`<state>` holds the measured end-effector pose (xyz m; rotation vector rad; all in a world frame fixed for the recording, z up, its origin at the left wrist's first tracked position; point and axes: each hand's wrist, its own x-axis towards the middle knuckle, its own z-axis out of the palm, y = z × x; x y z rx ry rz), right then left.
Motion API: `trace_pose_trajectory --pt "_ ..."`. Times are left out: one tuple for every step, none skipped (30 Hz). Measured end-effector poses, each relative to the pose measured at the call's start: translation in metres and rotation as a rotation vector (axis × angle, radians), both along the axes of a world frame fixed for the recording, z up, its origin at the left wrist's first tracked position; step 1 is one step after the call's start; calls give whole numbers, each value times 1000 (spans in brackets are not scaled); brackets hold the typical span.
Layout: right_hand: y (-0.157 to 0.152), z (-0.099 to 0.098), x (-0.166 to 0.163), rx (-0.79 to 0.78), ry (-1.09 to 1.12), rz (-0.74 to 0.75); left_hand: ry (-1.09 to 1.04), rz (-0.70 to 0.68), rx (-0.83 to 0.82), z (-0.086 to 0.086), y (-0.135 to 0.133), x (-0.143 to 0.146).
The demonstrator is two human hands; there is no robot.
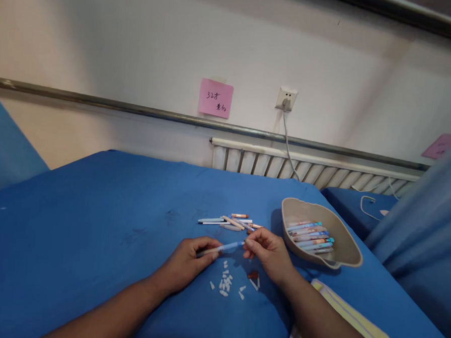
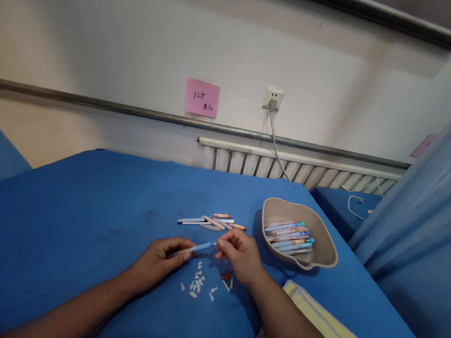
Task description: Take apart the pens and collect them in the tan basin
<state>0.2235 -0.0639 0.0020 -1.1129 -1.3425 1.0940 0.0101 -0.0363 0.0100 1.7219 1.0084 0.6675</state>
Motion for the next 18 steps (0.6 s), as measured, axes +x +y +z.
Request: trace_pose_trajectory --pt "-1 1 0 -4 -3 0 0 -5 -3 0 0 0" --pt "-1 1 0 -7 -11 -2 1 -11 -5 0 0 -1" --pt "-2 2 0 -12 -24 -5 1 -15 -6 0 0 -1" --pt "-2 1 -1 -18 -38 -7 1 -19 -5 0 0 -1" --pt "-3 1 -1 -24 -47 -9 2 -24 -4 1 0 -2" --pt "-3 0 -1 -28 -51 -12 2 -32 -1 2 0 -2" --pt "-3 0 -2 -30 -48 -11 0 -45 3 3 0 -1" --pt "-3 0 -2 -28 -37 -8 -4 -59 6 4 -1 -1" --pt "-3 0 -3 -23 -19 -1 -9 -74 8 4 -1 0" --pt "-3 1 -3 -17 2 9 -14 -88 9 5 -2 0" --pt "-3 2 -2 -11 25 23 -21 -99 8 5 -2 1" --pt "-2 2 -1 -5 49 36 -26 -104 3 5 -2 1" --pt "-1 3 0 0 73 42 -30 -105 -7 4 -2 1" --pt "0 2 2 3 87 35 -38 -100 -18 3 -2 2" --pt "1 1 5 4 83 10 -49 -90 -31 2 -1 2" --pt "3 -1 8 3 53 -31 -66 -75 -47 1 0 1" --pt "5 -4 11 1 -8 -84 -87 -57 -63 -1 1 1" --pt "7 -7 14 3 -102 -140 -110 -38 -80 -2 2 1"
